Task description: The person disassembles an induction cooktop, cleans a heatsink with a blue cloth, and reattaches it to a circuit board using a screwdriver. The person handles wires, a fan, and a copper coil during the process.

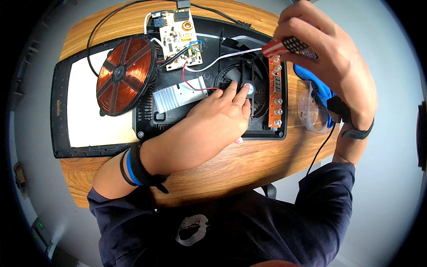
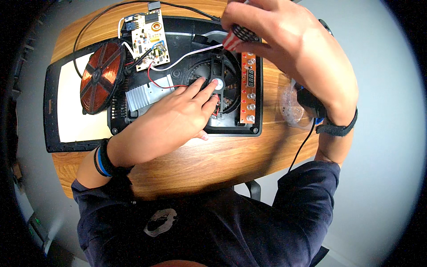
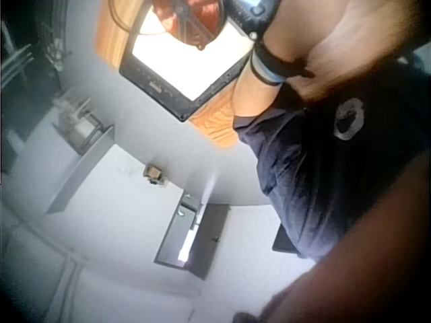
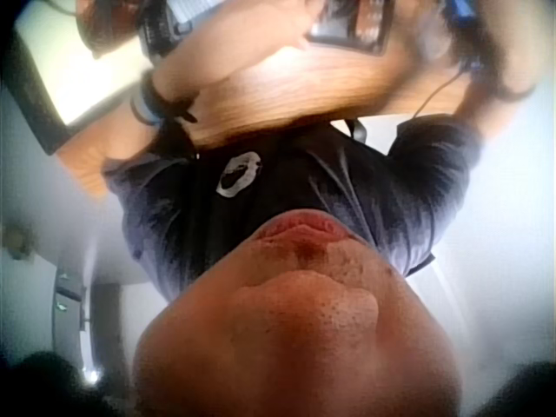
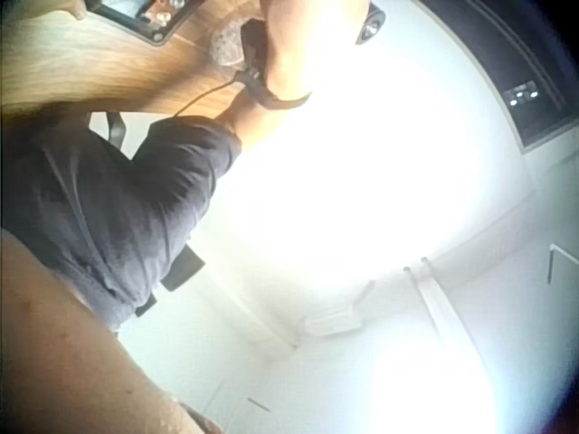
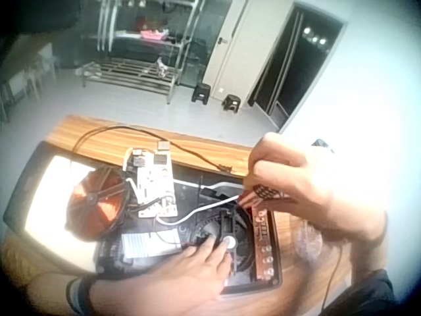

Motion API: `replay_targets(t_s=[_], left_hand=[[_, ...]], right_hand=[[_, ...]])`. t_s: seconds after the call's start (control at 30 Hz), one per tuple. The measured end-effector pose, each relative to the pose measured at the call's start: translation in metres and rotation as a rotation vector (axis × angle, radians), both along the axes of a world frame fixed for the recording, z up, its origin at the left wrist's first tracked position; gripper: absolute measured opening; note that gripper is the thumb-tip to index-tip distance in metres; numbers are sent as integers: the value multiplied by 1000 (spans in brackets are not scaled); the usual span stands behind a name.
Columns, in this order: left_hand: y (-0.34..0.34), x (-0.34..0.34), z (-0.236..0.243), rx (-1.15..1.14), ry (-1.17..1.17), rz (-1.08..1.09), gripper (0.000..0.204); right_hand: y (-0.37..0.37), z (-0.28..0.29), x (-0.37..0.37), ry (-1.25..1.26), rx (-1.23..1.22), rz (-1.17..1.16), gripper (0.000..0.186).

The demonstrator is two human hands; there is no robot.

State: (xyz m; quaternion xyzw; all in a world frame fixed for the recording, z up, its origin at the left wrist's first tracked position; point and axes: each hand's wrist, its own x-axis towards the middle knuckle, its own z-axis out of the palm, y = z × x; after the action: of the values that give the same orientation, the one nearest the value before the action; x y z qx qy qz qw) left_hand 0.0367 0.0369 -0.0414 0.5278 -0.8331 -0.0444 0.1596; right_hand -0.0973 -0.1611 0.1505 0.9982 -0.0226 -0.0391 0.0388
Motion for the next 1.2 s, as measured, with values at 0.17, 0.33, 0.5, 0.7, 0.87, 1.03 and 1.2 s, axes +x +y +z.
replay_targets(t_s=[0.17, 0.33, 0.5, 0.7, 0.87, 1.03, 1.2], left_hand=[[-1, -1, 0, 38, 28, -3, 83], [1, -1, 0, 45, 18, 10, 83], [0, -1, 1, 52, 36, -2, 83], [-2, -2, -4, 52, 5, -2, 83], [0, -1, 1, 67, 24, -1, 83], [0, -1, -2, 49, -4, 8, 83], [-2, -3, -4, 50, -18, 5, 84]], right_hand=[[4, -14, 2, -103, -153, -141, 34], [1, -11, 5, -38, -350, -342, 44], [-21, -4, -8, -108, 53, -82, 39], [14, -27, 0, -146, -464, -359, 41], [35, -17, 5, -231, -89, -300, 32], [22, -1, 6, 56, -237, -422, 29], [8, -10, -2, -142, -89, -262, 26]])
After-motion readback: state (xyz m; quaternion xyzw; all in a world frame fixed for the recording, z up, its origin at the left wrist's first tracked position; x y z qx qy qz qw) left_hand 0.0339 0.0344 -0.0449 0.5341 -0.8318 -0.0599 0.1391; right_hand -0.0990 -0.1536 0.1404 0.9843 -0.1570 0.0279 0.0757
